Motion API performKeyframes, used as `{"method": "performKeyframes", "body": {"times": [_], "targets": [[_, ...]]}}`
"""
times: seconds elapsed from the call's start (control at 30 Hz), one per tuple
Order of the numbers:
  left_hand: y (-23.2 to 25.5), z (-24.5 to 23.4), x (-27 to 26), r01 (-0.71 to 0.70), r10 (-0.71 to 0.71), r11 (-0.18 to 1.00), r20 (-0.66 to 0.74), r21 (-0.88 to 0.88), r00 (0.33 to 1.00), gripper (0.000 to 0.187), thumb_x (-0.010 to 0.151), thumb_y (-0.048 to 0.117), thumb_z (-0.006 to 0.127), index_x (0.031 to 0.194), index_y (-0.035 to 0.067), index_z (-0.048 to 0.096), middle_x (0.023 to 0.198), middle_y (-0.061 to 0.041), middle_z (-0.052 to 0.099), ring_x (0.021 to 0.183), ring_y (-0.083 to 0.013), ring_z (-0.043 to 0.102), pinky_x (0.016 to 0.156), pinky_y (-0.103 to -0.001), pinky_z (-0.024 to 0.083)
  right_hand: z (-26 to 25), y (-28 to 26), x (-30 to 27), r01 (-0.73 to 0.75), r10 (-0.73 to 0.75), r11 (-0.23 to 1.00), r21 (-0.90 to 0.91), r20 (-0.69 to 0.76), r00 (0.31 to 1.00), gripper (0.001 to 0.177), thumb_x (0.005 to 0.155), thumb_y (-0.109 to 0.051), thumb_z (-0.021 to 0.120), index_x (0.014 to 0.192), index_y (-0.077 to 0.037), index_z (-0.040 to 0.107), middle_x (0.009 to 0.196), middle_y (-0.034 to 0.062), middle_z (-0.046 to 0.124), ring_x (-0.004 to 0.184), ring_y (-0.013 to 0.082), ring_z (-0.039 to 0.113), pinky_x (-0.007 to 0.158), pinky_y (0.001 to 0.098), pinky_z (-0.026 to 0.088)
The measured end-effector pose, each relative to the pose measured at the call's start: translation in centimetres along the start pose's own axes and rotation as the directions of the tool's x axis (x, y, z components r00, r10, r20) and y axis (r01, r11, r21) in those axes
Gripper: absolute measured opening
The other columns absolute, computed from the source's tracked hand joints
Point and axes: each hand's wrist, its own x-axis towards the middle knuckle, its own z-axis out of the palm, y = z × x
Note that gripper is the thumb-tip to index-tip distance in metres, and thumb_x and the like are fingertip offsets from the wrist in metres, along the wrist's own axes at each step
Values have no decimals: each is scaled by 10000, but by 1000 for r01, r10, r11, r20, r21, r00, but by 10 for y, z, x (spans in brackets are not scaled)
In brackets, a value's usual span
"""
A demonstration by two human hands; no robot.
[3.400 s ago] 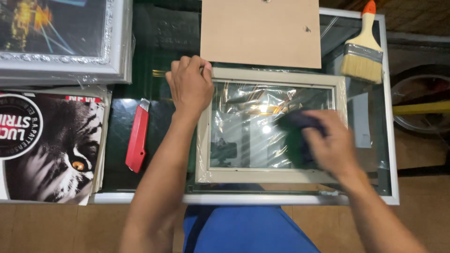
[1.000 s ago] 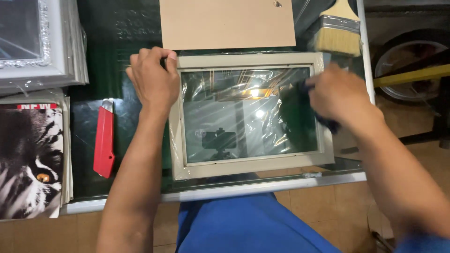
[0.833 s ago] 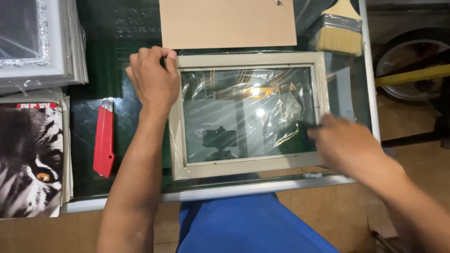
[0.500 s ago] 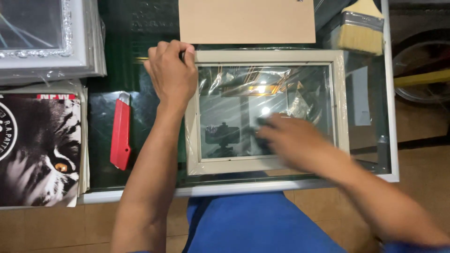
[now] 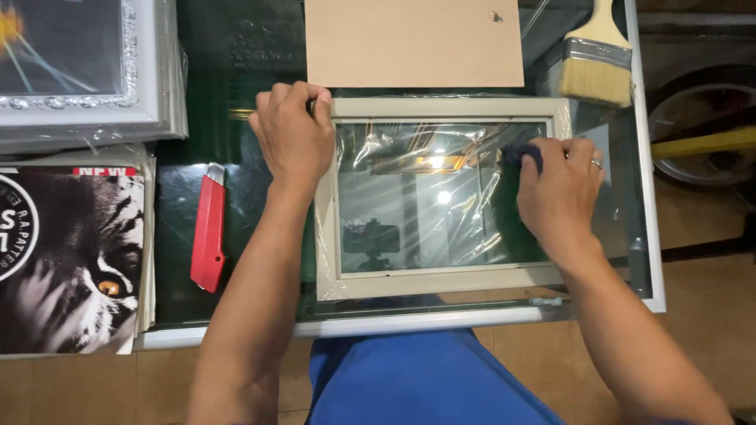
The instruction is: Cleaning the glass surface of a picture frame using a cloth.
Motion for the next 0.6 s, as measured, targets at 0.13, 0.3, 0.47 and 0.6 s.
{"method": "performKeyframes", "body": {"times": [0.13, 0.3, 0.47, 0.6], "targets": [[-7, 6, 1, 86, -87, 996, 62, 18, 994, 52, 937, 272, 720, 924, 231, 691, 917, 12, 607, 1034, -262, 583, 879, -446, 428, 36, -53, 10, 32, -33, 995, -91, -14, 999, 313, 903, -182, 728, 1211, -129, 715, 1044, 175, 595, 941, 425, 647, 767, 506, 507], [-14, 9, 1, 96, -100, 995, 134, 35, 986, 92, 968, 344, 667, 962, 253, 671, 951, 12, 581, 1060, -254, 564, 902, -424, 421, 49, -185, 20, 192, -257, 940, 282, 212, 943, 305, 922, -176, 551, 1178, -12, 533, 1032, 221, 540, 978, 488, 569, 791, 563, 468], [-10, 7, 1, 98, -98, 995, 98, 6, 990, 74, 968, 309, 687, 948, 239, 698, 930, 14, 612, 1033, -258, 590, 880, -434, 423, 31, -103, 21, 92, -129, 972, 218, 161, 978, 158, 899, -119, 637, 1039, -50, 658, 968, 183, 577, 897, 454, 615, 696, 539, 526], [-8, 6, -1, 98, -98, 995, 78, 6, 992, 77, 954, 308, 698, 941, 232, 698, 922, 4, 613, 1031, -266, 586, 878, -438, 428, 13, 2, 6, -59, 59, 993, -101, -7, 998, 161, 919, -150, 782, 1062, -104, 724, 1027, 124, 596, 910, 391, 664, 752, 466, 548]]}}
